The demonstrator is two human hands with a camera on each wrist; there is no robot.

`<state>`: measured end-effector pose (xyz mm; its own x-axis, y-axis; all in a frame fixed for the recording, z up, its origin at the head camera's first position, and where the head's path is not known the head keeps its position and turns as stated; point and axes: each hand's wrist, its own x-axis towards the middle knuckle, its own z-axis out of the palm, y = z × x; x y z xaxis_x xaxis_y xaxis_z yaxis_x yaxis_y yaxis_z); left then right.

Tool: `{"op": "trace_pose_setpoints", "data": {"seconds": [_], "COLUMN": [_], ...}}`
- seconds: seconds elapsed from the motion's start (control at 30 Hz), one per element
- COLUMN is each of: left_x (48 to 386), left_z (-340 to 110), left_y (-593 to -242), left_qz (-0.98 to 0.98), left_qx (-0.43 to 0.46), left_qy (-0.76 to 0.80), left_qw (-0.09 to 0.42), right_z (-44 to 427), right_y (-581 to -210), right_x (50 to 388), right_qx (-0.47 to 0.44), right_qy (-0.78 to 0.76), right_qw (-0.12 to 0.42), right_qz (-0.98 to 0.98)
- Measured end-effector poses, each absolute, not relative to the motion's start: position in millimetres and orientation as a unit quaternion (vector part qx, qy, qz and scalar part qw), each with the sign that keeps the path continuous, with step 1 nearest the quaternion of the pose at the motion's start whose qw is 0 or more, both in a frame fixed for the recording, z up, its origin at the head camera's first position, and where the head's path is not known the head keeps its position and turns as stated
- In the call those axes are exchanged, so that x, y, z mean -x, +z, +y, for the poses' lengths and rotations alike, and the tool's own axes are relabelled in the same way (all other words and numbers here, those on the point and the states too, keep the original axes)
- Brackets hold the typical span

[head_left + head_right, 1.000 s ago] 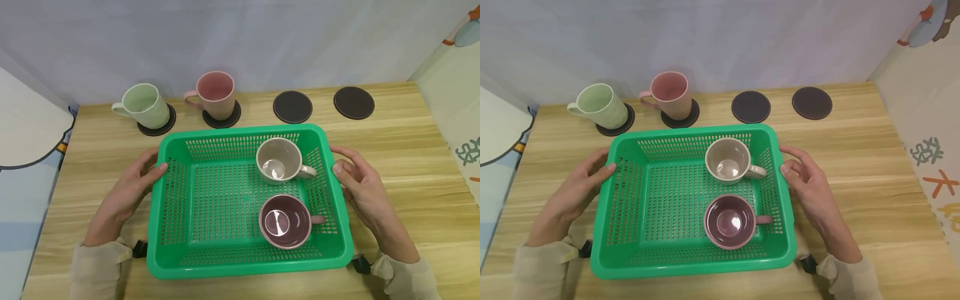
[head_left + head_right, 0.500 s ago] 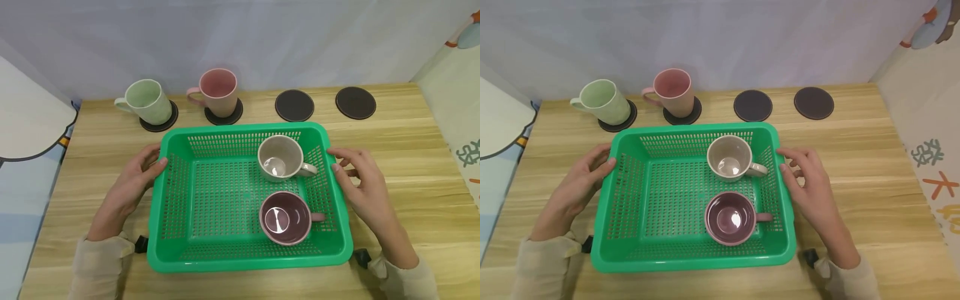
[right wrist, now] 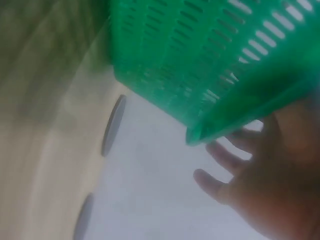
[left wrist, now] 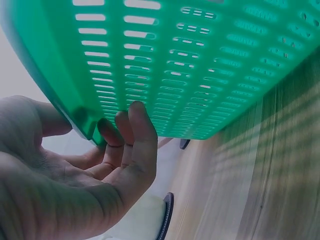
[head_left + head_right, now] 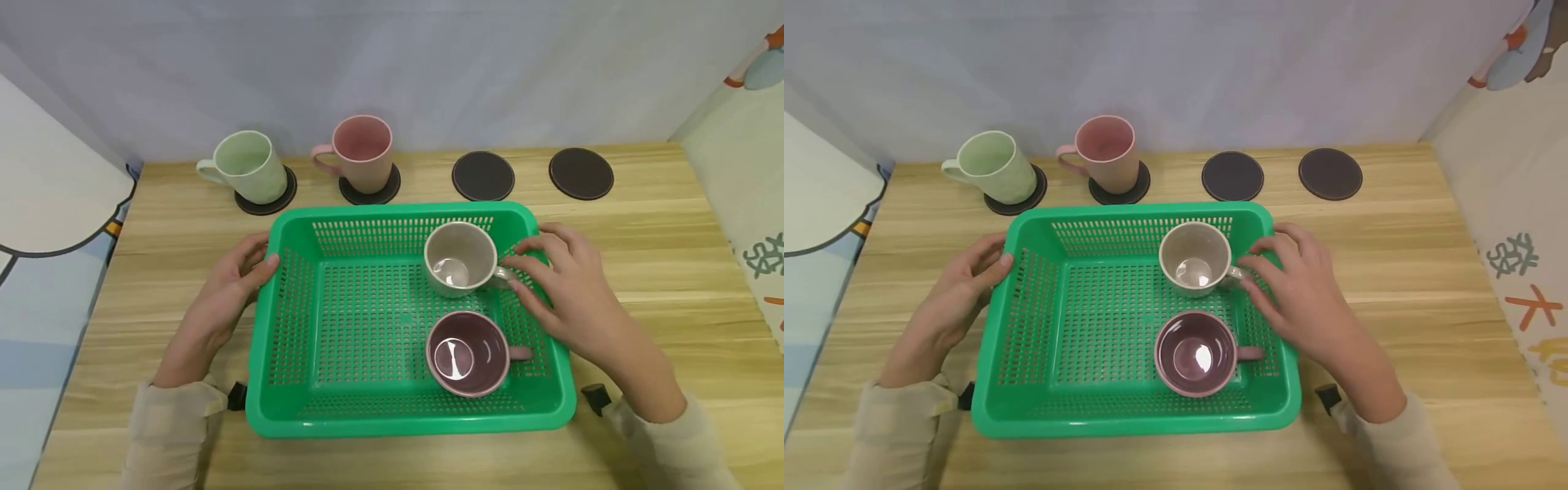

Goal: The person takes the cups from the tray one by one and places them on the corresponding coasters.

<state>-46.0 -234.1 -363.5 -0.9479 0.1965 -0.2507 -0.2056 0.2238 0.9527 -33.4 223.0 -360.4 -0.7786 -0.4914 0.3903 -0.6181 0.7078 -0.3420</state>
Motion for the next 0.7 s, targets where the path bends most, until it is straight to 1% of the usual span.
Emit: {"op": "trace_pose_setpoints", "data": {"seconds": [0.2, 0.43, 0.7], "left_x": [46, 47, 47], "left_z": [-235, -234, -234], "left_y": [-362, -360, -358], "left_qz": [0.769, 0.768, 0.772], "left_qx": [0.01, 0.019, 0.019], "left_qy": [0.618, 0.617, 0.61], "left_qw": [0.165, 0.173, 0.178], "right_z": [212, 205, 199], "right_y": [-355, -350, -347], "right_x": [37, 42, 46], "right_qx": [-0.297, -0.306, -0.339], "right_qy": [0.206, 0.182, 0.18], "right_qw": [0.096, 0.1, 0.083], "right_qz": [-0.927, -0.929, -0.92]}}
